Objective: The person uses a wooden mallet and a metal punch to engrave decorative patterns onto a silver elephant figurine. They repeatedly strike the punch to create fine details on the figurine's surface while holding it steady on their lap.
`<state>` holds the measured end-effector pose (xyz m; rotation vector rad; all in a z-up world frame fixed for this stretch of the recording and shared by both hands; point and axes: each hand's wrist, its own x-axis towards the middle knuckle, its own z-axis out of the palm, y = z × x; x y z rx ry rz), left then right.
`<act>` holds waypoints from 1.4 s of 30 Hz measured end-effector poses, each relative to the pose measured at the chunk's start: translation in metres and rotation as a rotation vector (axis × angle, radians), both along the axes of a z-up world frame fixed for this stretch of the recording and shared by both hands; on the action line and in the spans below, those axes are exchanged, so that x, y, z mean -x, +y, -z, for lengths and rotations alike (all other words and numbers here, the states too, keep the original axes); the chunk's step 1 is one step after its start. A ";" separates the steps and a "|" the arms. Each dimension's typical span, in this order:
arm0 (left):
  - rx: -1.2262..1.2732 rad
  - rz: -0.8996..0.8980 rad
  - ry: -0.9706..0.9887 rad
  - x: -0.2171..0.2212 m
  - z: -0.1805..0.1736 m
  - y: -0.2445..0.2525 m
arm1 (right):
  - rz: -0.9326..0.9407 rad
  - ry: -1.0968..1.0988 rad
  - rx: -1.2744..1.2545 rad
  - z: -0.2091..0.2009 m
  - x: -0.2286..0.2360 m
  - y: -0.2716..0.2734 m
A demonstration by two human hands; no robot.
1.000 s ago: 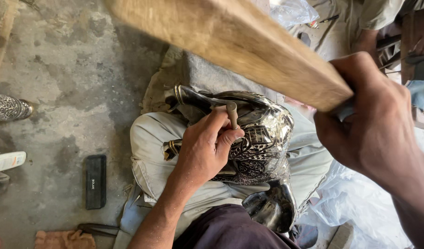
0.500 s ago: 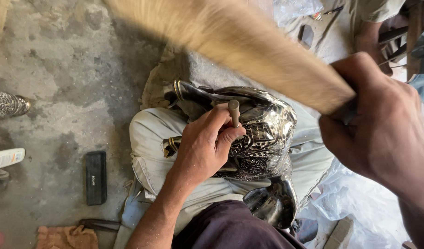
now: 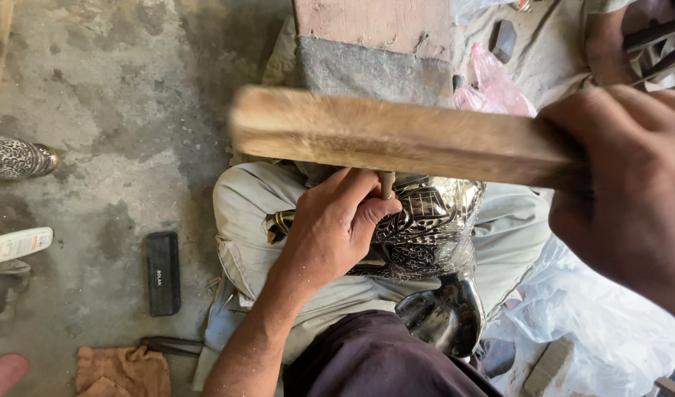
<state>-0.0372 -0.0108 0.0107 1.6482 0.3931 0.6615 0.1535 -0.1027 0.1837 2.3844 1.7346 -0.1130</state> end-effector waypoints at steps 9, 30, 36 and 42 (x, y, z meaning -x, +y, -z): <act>-0.012 0.020 0.032 0.001 0.005 0.000 | 0.017 -0.079 0.025 0.000 0.009 -0.009; 0.233 -0.241 -0.033 0.007 0.009 -0.032 | -0.123 0.068 -0.206 -0.007 0.015 0.009; 0.165 -0.261 0.017 0.008 0.010 -0.035 | -0.275 -0.333 0.102 -0.007 0.023 0.023; 0.183 -0.259 0.000 0.008 0.009 -0.034 | -0.305 -0.288 0.081 -0.007 0.025 0.027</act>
